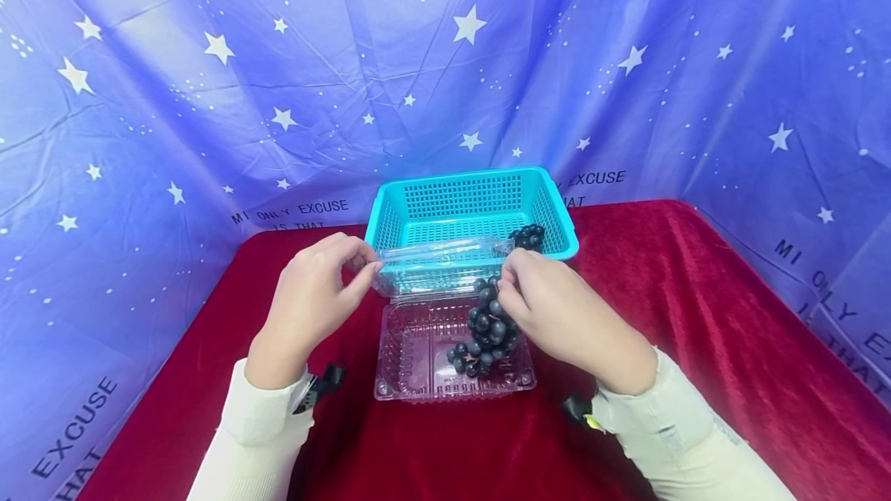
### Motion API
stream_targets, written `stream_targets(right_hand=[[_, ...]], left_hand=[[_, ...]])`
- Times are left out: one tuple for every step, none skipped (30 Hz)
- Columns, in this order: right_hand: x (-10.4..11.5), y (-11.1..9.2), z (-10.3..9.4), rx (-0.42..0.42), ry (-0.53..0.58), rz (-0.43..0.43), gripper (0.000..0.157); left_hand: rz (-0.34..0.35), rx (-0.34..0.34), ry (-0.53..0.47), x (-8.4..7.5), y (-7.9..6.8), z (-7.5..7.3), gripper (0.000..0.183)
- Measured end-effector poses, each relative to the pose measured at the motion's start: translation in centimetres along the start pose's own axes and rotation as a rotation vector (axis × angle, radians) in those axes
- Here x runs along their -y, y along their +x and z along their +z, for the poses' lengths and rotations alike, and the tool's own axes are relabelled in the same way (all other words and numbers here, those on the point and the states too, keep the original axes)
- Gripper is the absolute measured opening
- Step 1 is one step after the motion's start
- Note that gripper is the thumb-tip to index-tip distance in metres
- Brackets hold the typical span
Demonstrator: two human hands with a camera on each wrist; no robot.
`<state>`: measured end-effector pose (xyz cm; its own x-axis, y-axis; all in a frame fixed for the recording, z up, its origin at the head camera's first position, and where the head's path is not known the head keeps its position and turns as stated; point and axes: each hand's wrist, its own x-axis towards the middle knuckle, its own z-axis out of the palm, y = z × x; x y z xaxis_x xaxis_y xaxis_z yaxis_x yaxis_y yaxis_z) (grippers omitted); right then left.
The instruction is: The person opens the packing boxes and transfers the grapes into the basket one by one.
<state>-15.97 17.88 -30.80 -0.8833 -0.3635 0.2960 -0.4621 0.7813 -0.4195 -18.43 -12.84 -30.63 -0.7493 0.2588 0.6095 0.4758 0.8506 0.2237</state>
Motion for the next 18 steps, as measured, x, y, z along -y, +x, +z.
stream_targets(right_hand=[[-0.01,-0.01,-0.05,-0.003,-0.001,0.001,0.006],[-0.02,-0.01,-0.1,-0.008,-0.001,0.003,0.006],[-0.04,-0.01,-0.15,-0.011,-0.001,0.006,0.007],[-0.06,-0.02,-0.2,-0.013,-0.001,0.008,0.007],[-0.09,-0.03,-0.25,-0.015,0.001,0.01,0.007],[-0.13,-0.04,-0.3,-0.016,0.003,0.013,0.006],[-0.16,-0.05,-0.34,-0.019,0.003,0.014,0.006],[-0.19,-0.06,-0.38,-0.023,0.002,0.014,0.006],[-0.22,-0.07,-0.42,-0.027,0.001,0.014,0.006],[-0.25,-0.07,-0.45,-0.032,0.001,0.014,0.006],[-0.28,-0.07,-0.48,-0.035,0.001,0.015,0.006],[-0.3,-0.08,-0.51,-0.04,0.0,0.015,0.006],[-0.31,-0.08,-0.54,-0.044,-0.001,0.014,0.007],[-0.31,-0.08,-0.58,-0.047,0.001,0.015,0.007],[-0.31,-0.09,-0.61,-0.049,0.004,0.016,0.008],[-0.31,-0.1,-0.65,-0.05,0.006,0.018,0.008],[-0.3,-0.11,-0.69,-0.051,0.009,0.02,0.008],[-0.29,-0.12,-0.73,-0.054,0.01,0.021,0.008]], left_hand=[[0.001,-0.001,0.0,0.0,0.0,-0.01,0.004],[0.001,-0.001,0.0,-0.01,-0.01,-0.02,0.004],[0.002,-0.002,0.0,-0.02,0.0,-0.02,0.004],[0.003,-0.002,0.0,-0.03,0.0,-0.03,0.004],[0.004,-0.003,0.001,-0.03,0.0,-0.04,0.004],[0.004,-0.005,0.0,-0.03,0.0,-0.03,0.004],[0.005,-0.006,-0.001,-0.04,0.0,-0.04,0.004],[0.006,-0.007,-0.003,-0.04,0.0,-0.04,0.004],[0.007,-0.009,-0.004,-0.04,0.01,-0.03,0.003],[0.008,-0.011,-0.005,-0.04,0.0,-0.03,0.003],[0.008,-0.012,-0.006,-0.04,0.01,-0.03,0.003],[0.009,-0.013,-0.007,-0.04,0.0,-0.02,0.003],[0.01,-0.014,-0.007,-0.05,0.01,-0.02,0.003],[0.009,-0.015,-0.007,-0.04,0.0,-0.01,0.004],[0.009,-0.014,-0.006,-0.03,0.0,0.0,0.004],[0.008,-0.014,-0.006,-0.02,0.0,0.01,0.004],[0.009,-0.013,-0.006,-0.01,0.0,0.04,0.004],[0.008,-0.011,-0.006,0.0,-0.01,0.05,0.004]])
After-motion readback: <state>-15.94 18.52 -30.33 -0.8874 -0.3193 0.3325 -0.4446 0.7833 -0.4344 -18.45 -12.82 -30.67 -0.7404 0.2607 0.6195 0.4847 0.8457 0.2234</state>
